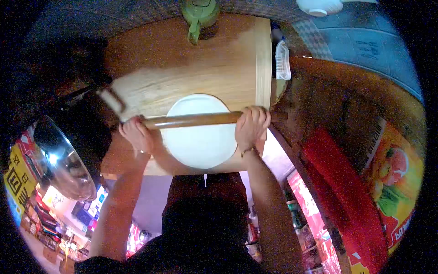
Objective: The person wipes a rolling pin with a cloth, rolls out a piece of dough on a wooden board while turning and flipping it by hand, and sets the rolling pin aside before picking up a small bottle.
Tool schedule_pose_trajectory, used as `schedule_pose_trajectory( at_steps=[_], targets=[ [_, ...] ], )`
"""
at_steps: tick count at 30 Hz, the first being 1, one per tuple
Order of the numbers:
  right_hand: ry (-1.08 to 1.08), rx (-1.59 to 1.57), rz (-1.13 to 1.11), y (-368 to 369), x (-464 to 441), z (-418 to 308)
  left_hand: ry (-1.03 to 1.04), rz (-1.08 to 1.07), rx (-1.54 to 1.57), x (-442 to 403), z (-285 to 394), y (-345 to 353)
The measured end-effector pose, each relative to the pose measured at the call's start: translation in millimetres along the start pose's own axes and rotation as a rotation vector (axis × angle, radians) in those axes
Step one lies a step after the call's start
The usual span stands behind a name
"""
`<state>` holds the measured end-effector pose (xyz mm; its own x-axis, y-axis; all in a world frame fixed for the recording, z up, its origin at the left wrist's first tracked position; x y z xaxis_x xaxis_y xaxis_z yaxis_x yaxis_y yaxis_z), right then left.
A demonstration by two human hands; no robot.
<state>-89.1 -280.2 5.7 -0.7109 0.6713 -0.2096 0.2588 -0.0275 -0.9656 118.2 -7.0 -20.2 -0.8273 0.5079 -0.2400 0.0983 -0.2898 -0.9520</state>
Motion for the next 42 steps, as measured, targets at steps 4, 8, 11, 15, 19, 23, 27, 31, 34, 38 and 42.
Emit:
schedule_pose_trajectory(
  at_steps=[4,8,11,15,19,23,27,31,34,38,42],
  targets=[
    [0.070,-0.115,-0.247,13,-59,5,-0.085,-0.111,0.107,-98,23,22],
    [0.019,-0.180,-0.159,13,-92,3,-0.077,-0.105,0.103,-120,24,34],
    [-0.002,-0.137,-0.118,29,-104,7,-0.084,-0.117,0.061,-128,24,34],
    [-0.081,-0.134,-0.062,38,-121,9,-0.119,-0.109,-0.003,-142,20,42],
    [-0.243,-0.120,-0.090,13,-98,-1,-0.332,0.204,0.435,-110,21,8],
    [-0.214,-0.117,-0.497,-10,-64,-13,-0.723,0.003,1.011,7,32,10],
    [0.073,-0.149,-0.572,-20,-2,32,-0.694,-0.427,0.746,30,47,37],
    [0.369,-0.365,-0.550,-55,91,89,-0.548,-0.772,0.593,6,64,28],
    [0.590,-0.522,-0.345,-51,185,142,-0.443,-0.666,0.572,7,69,-5],
    [1.060,-0.734,-0.386,-89,240,136,-0.434,-1.086,0.452,24,68,-1],
    [1.128,-0.836,-0.325,-83,253,133,-0.578,-1.154,0.972,29,123,-42]
  ],
)
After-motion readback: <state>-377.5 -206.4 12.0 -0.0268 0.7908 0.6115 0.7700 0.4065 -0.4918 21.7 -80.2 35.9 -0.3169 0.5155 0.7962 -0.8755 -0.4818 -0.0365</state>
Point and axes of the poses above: each hand's wrist, its own x-axis away from the middle knuckle, its own y-axis out of the palm, z = x × y, the point moved 4 cm from there along -x, towards the middle knuckle, and after that the axes turned 1 degree about -z, right-handed, at the moved point
